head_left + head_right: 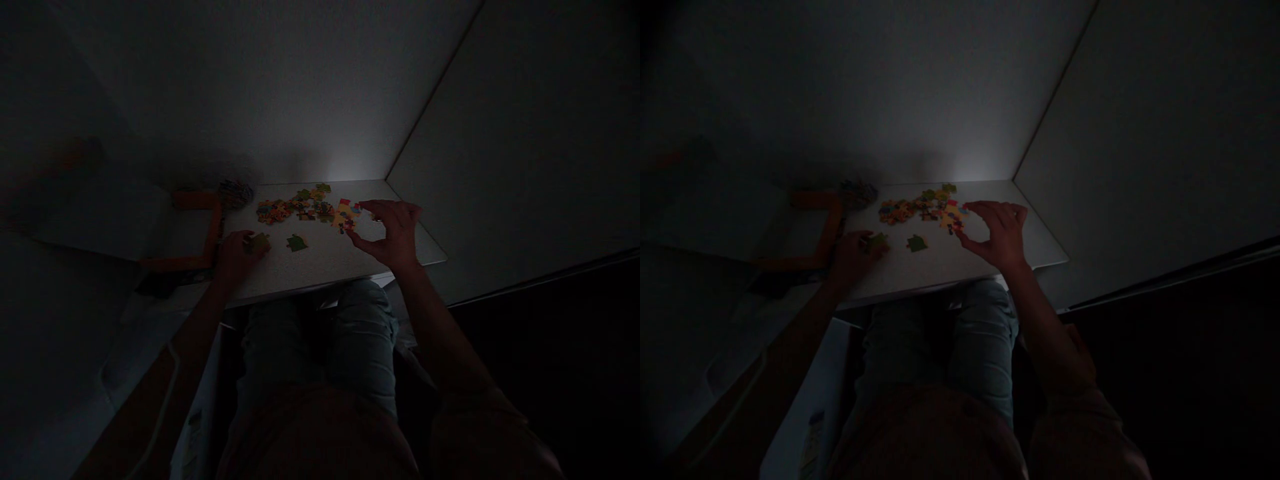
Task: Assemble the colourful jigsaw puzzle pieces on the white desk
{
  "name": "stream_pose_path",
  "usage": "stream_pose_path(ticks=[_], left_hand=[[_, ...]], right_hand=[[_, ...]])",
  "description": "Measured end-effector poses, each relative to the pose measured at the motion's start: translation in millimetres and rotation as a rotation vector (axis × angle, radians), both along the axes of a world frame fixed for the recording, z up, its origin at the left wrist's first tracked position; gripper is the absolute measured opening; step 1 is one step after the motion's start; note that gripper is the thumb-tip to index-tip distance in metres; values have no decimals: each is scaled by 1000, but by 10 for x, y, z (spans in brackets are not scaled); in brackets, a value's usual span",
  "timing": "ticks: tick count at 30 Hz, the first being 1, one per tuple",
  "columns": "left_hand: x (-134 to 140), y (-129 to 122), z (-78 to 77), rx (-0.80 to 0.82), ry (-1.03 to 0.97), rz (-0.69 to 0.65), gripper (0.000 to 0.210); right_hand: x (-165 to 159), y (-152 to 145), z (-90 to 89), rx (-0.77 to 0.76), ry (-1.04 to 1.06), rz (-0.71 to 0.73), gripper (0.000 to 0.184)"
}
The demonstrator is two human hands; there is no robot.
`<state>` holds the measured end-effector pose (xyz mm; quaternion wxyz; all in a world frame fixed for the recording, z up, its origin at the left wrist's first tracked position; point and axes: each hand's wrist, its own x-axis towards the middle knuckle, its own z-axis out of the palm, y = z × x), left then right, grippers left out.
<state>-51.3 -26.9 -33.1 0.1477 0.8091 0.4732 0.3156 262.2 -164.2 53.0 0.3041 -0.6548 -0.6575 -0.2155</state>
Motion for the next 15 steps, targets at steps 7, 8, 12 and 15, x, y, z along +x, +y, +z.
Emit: stream_pose_path(ticks=[7,8,12,15], left_hand=[[4,48,-33,-57,-49,43,36],[7,50,-30,-53,-45,30,35],[0,75,-35,-96,-78,8,31],[-22,95,-44,-146,-138,-6,29]], right_hand=[[1075,54,-554,282,415,-268,37],[1180,75,-647,259,453,-293,37],[1392,208,-917,74,500,-398,40],[1427,322,-1004,6,507,-432,44]])
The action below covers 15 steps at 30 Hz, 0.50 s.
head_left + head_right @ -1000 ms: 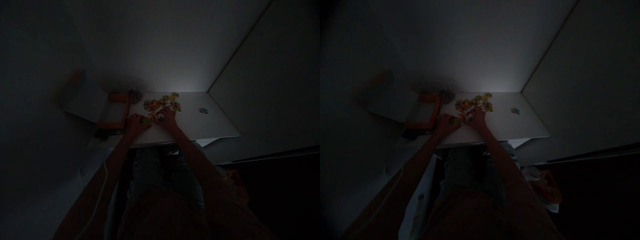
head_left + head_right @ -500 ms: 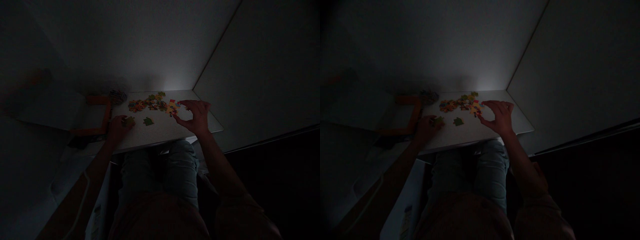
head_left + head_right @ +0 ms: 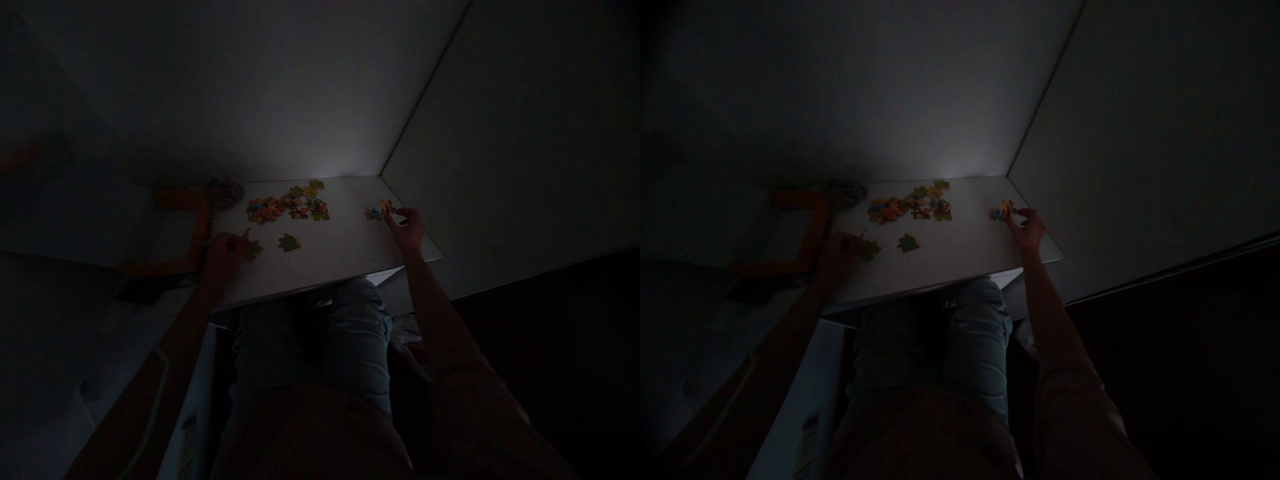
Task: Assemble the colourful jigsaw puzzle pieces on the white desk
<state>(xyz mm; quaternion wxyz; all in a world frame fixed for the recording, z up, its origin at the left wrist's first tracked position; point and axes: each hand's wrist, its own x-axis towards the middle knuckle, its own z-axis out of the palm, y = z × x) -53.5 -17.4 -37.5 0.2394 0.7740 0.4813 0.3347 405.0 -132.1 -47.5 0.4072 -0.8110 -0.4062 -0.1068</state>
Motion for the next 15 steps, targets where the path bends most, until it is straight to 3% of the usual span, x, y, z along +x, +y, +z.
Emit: stream_pose_path(ticks=[4,6,10,13,15], left_hand=[[-30,10,9,-66,-130,1,28],[-45,21,6,-86,-202,0,29],[-74,54,-35,-98,-294,-29,31],[-97,55,-62,-110,-352,-58,31],[-115,45,-65,-125,-394,-108,28]], right_hand=[[-169,119,-33,-36,3,-21,48],[-436,189,-24,-53,-50,58,45],[-1334,387,80,-166,-144,532,37],[-2063,576,200,-221,-230,887,41],[-2433,706,254,-192,-284,1010,48]])
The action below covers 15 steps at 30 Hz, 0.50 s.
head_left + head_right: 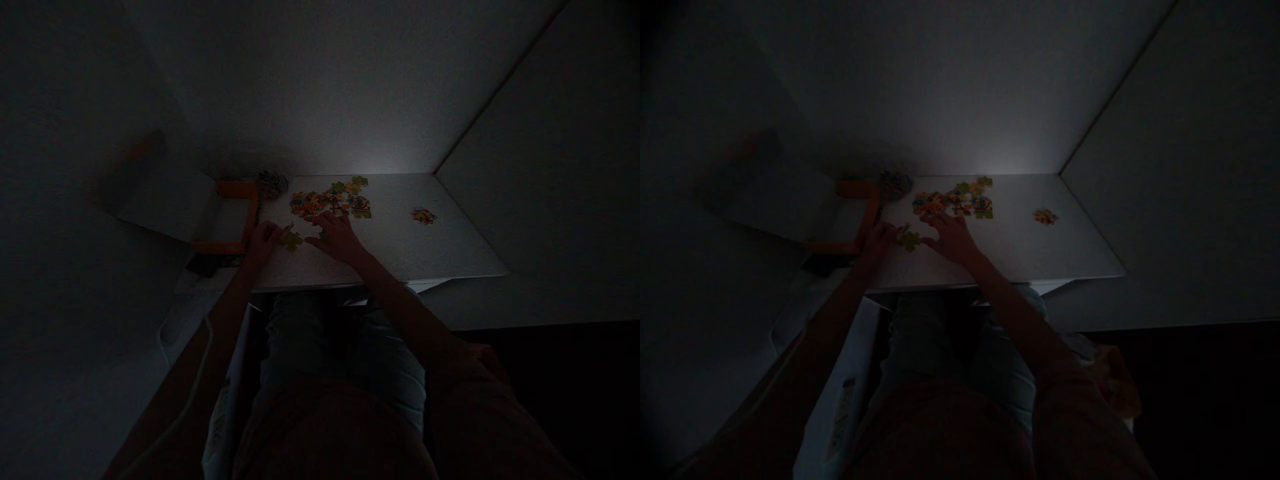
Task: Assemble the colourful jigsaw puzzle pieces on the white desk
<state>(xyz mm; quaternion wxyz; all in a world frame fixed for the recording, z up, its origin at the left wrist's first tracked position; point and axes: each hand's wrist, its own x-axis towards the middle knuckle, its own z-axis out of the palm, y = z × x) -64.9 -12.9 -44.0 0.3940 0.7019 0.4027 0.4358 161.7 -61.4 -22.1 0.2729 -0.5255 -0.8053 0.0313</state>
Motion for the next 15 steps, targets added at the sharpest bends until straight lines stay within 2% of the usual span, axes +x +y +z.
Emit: stream_pose_path(ticks=[2,5,7,9,12,15], left_hand=[[-18,-8,4,-15,-40,-38,27],[-32,-8,9,-33,-28,-37,28],[-26,-10,13,-25,16,-6,34],[-6,-27,23,8,105,31,38],[35,-84,56,109,328,93,36],[73,-152,98,207,530,113,46]], right_hand=[[-235,118,15,19,2,46,45],[-350,241,-15,22,137,67,25],[-306,269,-32,-17,312,74,20],[-205,243,-20,-76,502,32,23],[-12,113,59,-144,722,-48,30],[170,-64,165,-176,911,-75,29]])
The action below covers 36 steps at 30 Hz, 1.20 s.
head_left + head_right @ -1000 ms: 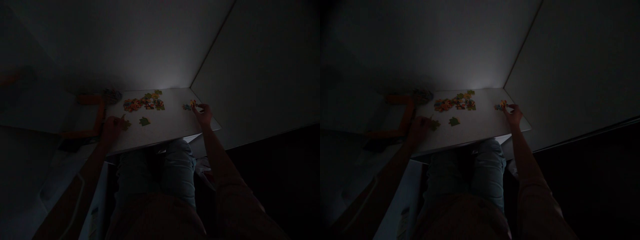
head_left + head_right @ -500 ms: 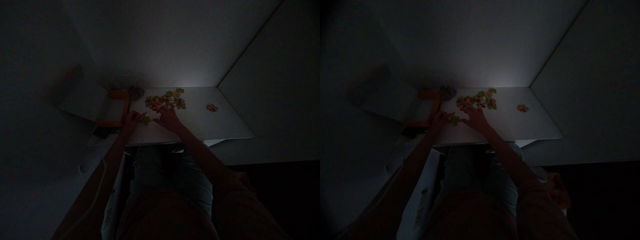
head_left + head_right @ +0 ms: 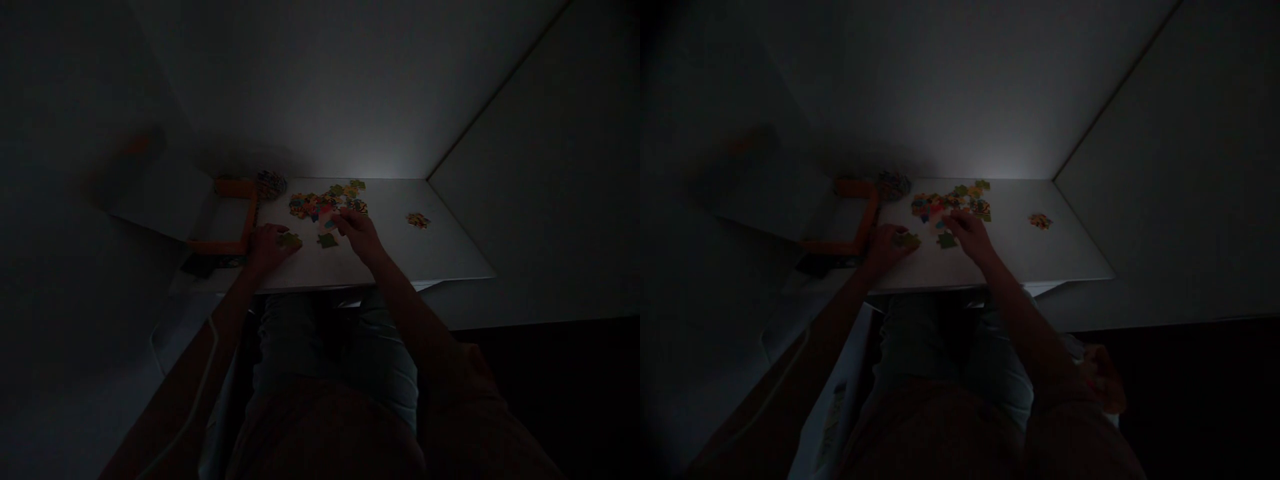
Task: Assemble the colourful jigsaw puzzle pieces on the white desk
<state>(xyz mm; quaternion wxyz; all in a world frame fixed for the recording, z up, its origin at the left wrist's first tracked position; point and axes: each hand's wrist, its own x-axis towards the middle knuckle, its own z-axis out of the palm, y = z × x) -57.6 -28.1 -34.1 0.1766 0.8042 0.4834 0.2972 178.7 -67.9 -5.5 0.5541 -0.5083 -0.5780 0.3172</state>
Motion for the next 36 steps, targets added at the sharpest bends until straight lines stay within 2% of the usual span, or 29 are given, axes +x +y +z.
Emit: stream_pose_path(ticks=[4,9,14,20,24,26,28,33,36], left_hand=[[25,-43,30,36,67,-30,54],[13,-28,-3,58,30,-37,46],[1,-19,-27,57,55,-60,44],[1,-31,-12,37,5,-146,43],[8,-72,27,78,-26,-161,43],[19,-110,56,100,-26,-145,46],[31,-153,87,121,-24,-136,50],[54,-248,137,155,-29,-183,48],[89,-283,134,137,-11,-252,47]], right_hand=[[204,-195,84,9,116,-80,30],[403,-322,42,10,101,-115,24],[476,-302,-185,-47,45,-136,23],[348,-140,-530,-131,-35,-53,21],[304,-82,-639,-68,-269,-173,23],[320,-84,-658,-21,-363,-255,28],[334,-102,-659,11,-423,-274,28],[272,-169,-581,35,-517,-159,24],[214,-195,-511,46,-500,-46,26]])
